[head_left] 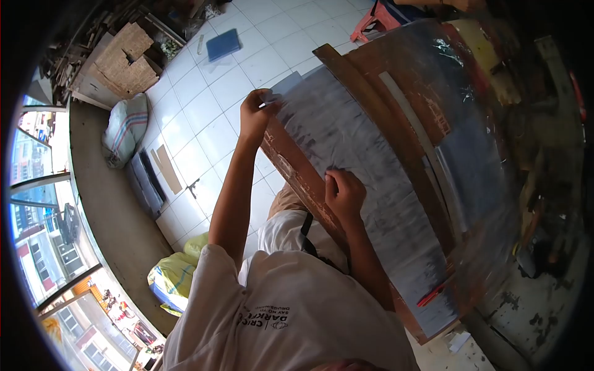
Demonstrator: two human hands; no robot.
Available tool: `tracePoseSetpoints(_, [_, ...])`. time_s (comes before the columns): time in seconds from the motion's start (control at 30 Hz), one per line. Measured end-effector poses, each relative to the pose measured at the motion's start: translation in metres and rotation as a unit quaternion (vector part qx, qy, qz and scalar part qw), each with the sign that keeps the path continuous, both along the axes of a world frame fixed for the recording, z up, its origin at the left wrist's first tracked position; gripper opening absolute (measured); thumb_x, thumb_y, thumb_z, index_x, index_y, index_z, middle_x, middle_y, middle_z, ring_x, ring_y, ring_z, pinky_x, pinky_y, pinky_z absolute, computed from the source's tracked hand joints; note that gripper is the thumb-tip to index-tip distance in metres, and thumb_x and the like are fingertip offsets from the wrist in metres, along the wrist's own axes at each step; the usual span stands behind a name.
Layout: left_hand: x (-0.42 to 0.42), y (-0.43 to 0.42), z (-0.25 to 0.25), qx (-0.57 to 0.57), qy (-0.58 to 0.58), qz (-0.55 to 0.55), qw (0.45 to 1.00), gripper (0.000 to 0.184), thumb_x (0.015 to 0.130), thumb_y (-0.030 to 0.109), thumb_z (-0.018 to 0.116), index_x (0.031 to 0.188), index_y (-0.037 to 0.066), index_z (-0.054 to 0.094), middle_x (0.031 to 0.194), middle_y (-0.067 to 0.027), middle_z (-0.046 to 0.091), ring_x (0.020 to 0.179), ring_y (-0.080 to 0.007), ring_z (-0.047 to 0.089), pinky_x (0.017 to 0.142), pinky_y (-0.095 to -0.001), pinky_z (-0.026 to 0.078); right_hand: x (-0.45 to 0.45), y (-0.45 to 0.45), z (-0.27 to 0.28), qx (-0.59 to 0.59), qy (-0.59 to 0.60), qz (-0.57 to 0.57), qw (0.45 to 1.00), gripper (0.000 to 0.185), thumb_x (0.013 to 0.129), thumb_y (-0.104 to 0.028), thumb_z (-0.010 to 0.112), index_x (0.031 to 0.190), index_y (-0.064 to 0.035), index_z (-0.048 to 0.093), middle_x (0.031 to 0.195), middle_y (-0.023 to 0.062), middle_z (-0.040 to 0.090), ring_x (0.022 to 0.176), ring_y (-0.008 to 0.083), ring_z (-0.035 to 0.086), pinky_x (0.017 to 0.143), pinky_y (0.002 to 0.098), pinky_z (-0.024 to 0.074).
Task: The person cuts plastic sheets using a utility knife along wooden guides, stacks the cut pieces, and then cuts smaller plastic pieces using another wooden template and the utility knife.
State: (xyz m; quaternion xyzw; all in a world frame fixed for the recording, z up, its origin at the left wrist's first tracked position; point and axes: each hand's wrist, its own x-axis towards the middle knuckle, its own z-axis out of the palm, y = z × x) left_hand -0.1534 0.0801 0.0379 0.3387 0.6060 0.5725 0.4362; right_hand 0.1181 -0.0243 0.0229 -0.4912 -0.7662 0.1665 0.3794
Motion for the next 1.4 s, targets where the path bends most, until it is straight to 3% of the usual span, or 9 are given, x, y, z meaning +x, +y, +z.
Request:
tracePoseSetpoints(0.03, [0.003, -0.002, 0.015, -0.003, -0.001, -0.007, 1.0, 0.044, 0.082, 0.008, 0.078, 0.12, -0.007, 0.063, 0.106, -0.0134, 0.07, 0.094, -0.0205, 0.068, 0.086, -0.0328, 0.055, -0.001, 0.001, 0.002, -0.003, -0.001, -0.007, 1.0, 0.003, 0.087, -0.013, 0.069, 0.09, -0.011, 0.069, 0.075, 0.004, 0.065, 0.066, 0.0256, 0.063, 0.059, 0.0378, 0.0489])
tracePoseSetpoints(0.1, [0.006, -0.006, 0.046, 0.039, -0.25, -0.066, 0.965, 0.043, 0.084, 0.008, 0.078, 0.121, -0.007, 0.062, 0.109, -0.0116, 0.069, 0.095, -0.0206, 0.067, 0.088, -0.0334, 0.053, -0.003, 0.0, 0.007, 0.024, 0.008, -0.024, 0.999, 0.003, 0.087, -0.012, 0.069, 0.09, -0.0109, 0.069, 0.074, 0.0046, 0.065, 0.064, 0.0257, 0.062, 0.059, 0.038, 0.0486])
tracePoseSetpoints(0.33, [0.02, -0.024, 0.057, -0.041, 0.015, -0.141, 0.989, 0.043, 0.089, 0.011, 0.078, 0.127, -0.003, 0.062, 0.099, -0.0062, 0.072, 0.092, -0.0127, 0.066, 0.084, -0.028, 0.051, -0.008, 0.0, 0.01, -0.053, -0.022, -0.038, 0.998, 0.003, 0.086, -0.011, 0.07, 0.088, -0.0095, 0.069, 0.073, 0.0061, 0.065, 0.062, 0.0263, 0.063, 0.056, 0.0372, 0.047])
tracePoseSetpoints(0.43, [0.024, -0.029, 0.065, 0.085, 0.084, -0.135, 0.984, 0.047, 0.089, 0.003, 0.074, 0.134, 0.0, 0.059, 0.101, -0.0115, 0.074, 0.089, -0.0145, 0.069, 0.079, -0.0296, 0.053, -0.009, 0.001, 0.009, -0.077, -0.04, -0.041, 0.995, 0.006, 0.085, -0.013, 0.073, 0.088, -0.0092, 0.07, 0.073, 0.006, 0.066, 0.061, 0.0248, 0.063, 0.056, 0.0369, 0.0471])
tracePoseSetpoints(0.53, [0.017, -0.034, 0.068, 0.082, 0.199, -0.204, 0.955, 0.06, 0.084, -0.009, 0.07, 0.14, 0.007, 0.057, 0.112, -0.0196, 0.073, 0.093, -0.0313, 0.074, 0.08, -0.0306, 0.056, -0.015, 0.008, 0.016, -0.082, -0.048, -0.036, 0.995, 0.007, 0.085, -0.012, 0.074, 0.087, -0.0084, 0.068, 0.071, 0.004, 0.064, 0.055, 0.0189, 0.057, 0.051, 0.0318, 0.0425])
tracePoseSetpoints(0.67, [0.02, -0.027, 0.063, 0.168, 0.201, -0.199, 0.944, 0.068, 0.077, -0.011, 0.071, 0.141, 0.005, 0.055, 0.127, -0.0219, 0.067, 0.104, -0.0351, 0.072, 0.085, -0.0339, 0.059, -0.031, 0.026, 0.055, -0.219, -0.015, -0.064, 0.973, 0.009, 0.087, -0.013, 0.074, 0.091, -0.0062, 0.069, 0.069, 0.003, 0.063, 0.057, 0.0139, 0.058, 0.053, 0.0294, 0.043])
tracePoseSetpoints(0.87, [0.019, -0.026, 0.055, 0.232, 0.214, -0.24, 0.918, 0.085, 0.059, -0.008, 0.074, 0.141, -0.001, 0.054, 0.138, -0.024, 0.059, 0.117, -0.0369, 0.067, 0.091, -0.038, 0.06, -0.083, 0.09, 0.13, -0.339, 0.398, -0.014, 0.852, 0.064, 0.091, -0.017, 0.074, 0.143, 0.001, 0.041, 0.093, 0.0074, 0.064, 0.08, 0.0105, 0.063, 0.063, 0.024, 0.0497])
tracePoseSetpoints(1.23, [0.015, -0.02, 0.053, 0.272, 0.216, -0.237, 0.907, 0.077, 0.058, -0.003, 0.08, 0.132, -0.001, 0.061, 0.135, -0.0241, 0.062, 0.117, -0.038, 0.066, 0.09, -0.0407, 0.061, -0.097, 0.106, 0.119, -0.318, 0.321, 0.041, 0.891, 0.06, 0.091, -0.023, 0.077, 0.136, 0.0001, 0.046, 0.106, 0.0094, 0.061, 0.084, 0.0101, 0.061, 0.071, 0.0261, 0.0517])
tracePoseSetpoints(1.4, [0.01, -0.019, 0.05, 0.25, 0.231, -0.251, 0.906, 0.078, 0.059, 0.0, 0.082, 0.134, 0.0, 0.061, 0.134, -0.0228, 0.063, 0.112, -0.0365, 0.069, 0.081, -0.0381, 0.063, -0.094, 0.104, 0.111, -0.321, 0.378, 0.076, 0.865, 0.06, 0.093, -0.022, 0.074, 0.14, -0.0013, 0.043, 0.123, 0.0109, 0.055, 0.11, 0.0147, 0.056, 0.089, 0.0305, 0.0508])
